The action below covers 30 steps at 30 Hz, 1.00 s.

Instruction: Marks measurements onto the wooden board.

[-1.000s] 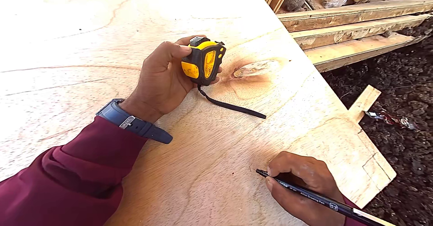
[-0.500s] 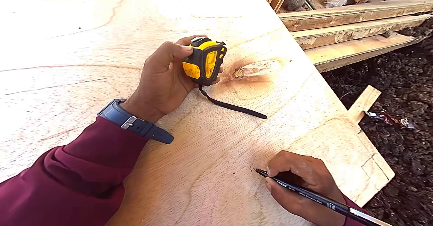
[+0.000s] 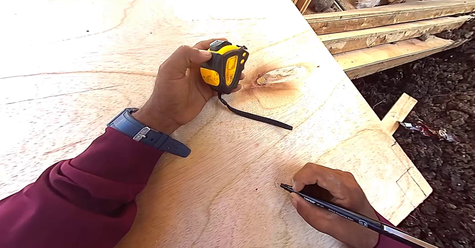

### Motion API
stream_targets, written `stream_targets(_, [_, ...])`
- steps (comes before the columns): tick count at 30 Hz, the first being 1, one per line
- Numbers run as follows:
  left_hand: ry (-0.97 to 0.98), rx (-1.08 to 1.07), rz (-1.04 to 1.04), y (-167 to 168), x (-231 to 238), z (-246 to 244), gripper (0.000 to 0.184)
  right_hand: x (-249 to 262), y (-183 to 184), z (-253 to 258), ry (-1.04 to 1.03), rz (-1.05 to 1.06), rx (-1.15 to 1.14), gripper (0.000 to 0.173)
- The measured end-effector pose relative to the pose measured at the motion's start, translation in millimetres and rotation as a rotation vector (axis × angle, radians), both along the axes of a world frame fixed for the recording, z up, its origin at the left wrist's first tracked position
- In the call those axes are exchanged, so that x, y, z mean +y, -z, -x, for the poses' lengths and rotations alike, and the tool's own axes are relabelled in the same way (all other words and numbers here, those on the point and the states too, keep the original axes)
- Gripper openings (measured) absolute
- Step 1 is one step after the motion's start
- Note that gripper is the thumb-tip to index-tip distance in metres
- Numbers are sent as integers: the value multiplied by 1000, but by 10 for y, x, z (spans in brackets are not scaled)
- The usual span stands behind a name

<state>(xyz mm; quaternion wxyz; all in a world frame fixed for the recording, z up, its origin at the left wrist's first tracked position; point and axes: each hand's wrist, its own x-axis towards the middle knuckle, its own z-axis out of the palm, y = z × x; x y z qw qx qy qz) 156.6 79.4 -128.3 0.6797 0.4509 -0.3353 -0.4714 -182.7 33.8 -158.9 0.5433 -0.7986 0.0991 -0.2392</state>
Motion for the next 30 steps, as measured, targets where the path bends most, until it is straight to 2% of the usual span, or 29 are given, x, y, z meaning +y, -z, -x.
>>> stream_targets(30, [-1,-3,1,0,-3,6,48,9,-1,-18,32,-14,24,8])
